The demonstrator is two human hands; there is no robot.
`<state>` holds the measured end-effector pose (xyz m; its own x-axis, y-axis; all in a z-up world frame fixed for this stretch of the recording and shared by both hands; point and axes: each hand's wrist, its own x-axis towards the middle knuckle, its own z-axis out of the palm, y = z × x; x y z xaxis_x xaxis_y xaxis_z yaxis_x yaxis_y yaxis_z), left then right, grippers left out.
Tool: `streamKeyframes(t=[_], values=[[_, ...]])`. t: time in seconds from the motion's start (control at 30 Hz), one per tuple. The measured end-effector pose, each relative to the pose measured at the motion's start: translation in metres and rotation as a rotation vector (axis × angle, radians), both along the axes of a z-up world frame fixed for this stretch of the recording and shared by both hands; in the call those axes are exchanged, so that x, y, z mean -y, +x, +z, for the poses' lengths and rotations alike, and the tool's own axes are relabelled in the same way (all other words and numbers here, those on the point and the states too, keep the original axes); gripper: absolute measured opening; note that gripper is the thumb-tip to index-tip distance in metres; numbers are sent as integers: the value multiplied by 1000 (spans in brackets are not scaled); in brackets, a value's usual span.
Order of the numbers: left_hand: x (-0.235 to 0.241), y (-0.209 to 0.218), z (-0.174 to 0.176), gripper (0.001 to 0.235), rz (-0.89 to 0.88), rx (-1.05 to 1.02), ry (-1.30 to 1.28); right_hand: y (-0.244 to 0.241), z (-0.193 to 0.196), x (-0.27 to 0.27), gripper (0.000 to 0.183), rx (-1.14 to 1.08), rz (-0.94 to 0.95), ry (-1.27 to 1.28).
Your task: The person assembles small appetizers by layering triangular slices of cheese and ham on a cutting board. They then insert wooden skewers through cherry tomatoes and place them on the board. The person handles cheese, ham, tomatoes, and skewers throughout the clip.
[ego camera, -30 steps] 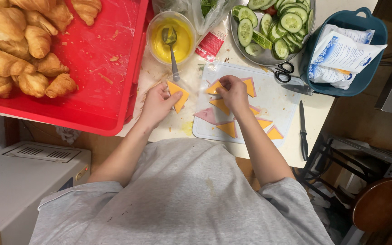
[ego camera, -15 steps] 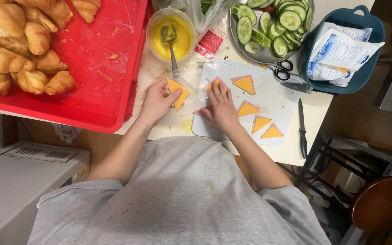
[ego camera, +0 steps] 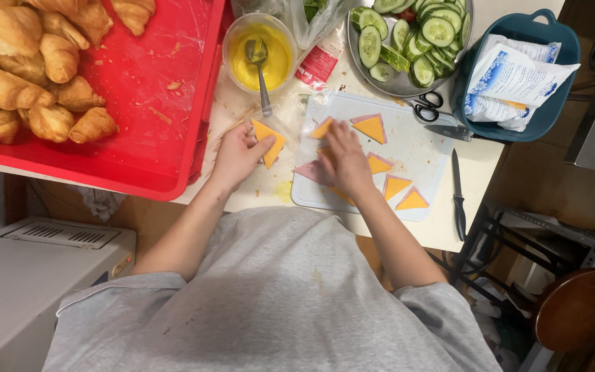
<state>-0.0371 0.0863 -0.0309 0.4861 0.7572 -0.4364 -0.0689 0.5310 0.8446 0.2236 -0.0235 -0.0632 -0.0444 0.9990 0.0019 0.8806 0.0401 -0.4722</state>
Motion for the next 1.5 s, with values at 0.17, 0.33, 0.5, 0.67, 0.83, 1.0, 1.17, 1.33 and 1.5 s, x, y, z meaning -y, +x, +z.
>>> streamKeyframes(t=[0.17,0.33,0.5,0.67,0.83,1.0,1.17,1.33,1.5], values=[[1,0,-4,20,5,-6,11,16,-4,-6,44,-80,-241,43],[2,2,-5,20,0,-21,-13,26,-4,-14,35,13,-189,-38],[-1,-1,-4,21,7,-35,13,27,-3,-20,30,61,-161,11],[-1,-1,-1,22,5,-55,-1,12,1,-25,39,28,-65,82],[-1,1,2,24,-10,-51,9,-4,5,-35,39,45,-3,5],[-2,-1,3,26,0,-37,14,-2,9,-37,31,73,48,24],[-2,-2,0,25,17,4,0,3,14,-42,31,118,116,-6],[-2,-2,0,25,17,1,-2,6,13,-42,33,116,130,-23],[-3,-6,2,25,34,-23,-13,3,-12,-45,48,-177,-170,37]])
